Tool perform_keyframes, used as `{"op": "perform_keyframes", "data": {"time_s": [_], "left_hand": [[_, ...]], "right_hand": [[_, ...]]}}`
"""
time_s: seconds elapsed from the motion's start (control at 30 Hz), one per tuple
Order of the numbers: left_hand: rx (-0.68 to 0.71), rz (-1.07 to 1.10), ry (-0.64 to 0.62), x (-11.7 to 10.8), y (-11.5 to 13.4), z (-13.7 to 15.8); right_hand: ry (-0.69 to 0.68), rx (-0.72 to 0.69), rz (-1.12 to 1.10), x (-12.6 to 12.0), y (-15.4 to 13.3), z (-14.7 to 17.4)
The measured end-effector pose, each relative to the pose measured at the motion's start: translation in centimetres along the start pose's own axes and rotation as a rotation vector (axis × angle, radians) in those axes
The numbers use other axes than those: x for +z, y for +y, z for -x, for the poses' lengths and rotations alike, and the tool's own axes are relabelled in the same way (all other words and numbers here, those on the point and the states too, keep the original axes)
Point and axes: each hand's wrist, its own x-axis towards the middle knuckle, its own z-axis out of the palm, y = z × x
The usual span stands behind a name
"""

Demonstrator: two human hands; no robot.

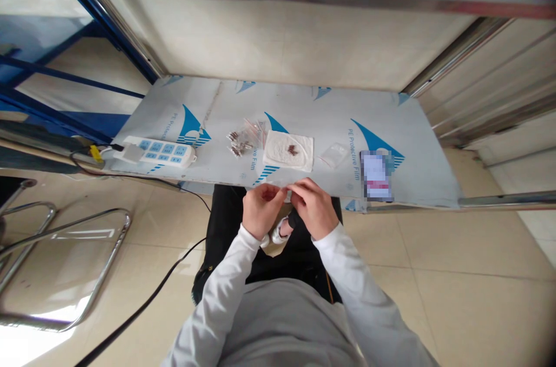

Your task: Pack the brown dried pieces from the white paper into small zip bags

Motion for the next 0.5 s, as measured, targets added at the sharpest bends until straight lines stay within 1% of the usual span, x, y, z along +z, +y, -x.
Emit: {"op": "perform_keyframes", "data": {"time_s": [0.1, 0.13, 0.2, 0.27, 0.3, 0.4, 0.5], "left_hand": [[0.006, 0.144, -0.020, 0.2, -0.6, -0.2], [0.018, 0.182, -0.018, 0.3, -0.9, -0.4], [0.038, 0.241, 0.034, 0.4, -1.8, -1.3], [0.012, 0.297, 0.115, 0.6, -2.9, -2.8], [-0.037, 0.340, 0.141, 0.8, -3.4, -3.8], [-0.109, 0.390, 0.082, 1.3, -4.4, -7.1], [-0.082, 0.388, 0.065, 1.8, -4.5, -9.9]], "right_hand": [[-0.061, 0.008, -0.076, 0.3, 1.1, -0.8], [-0.062, 0.032, -0.104, 0.4, 1.6, -1.2], [-0.034, 0.129, -0.187, 0.8, 2.8, -2.1], [0.015, 0.262, -0.328, 1.1, 4.0, -3.3], [0.026, 0.322, -0.413, 1.2, 4.7, -3.9], [0.021, 0.427, -0.612, 1.6, 6.4, -5.5], [-0.001, 0.483, -0.695, 2.2, 7.9, -6.9]]}}
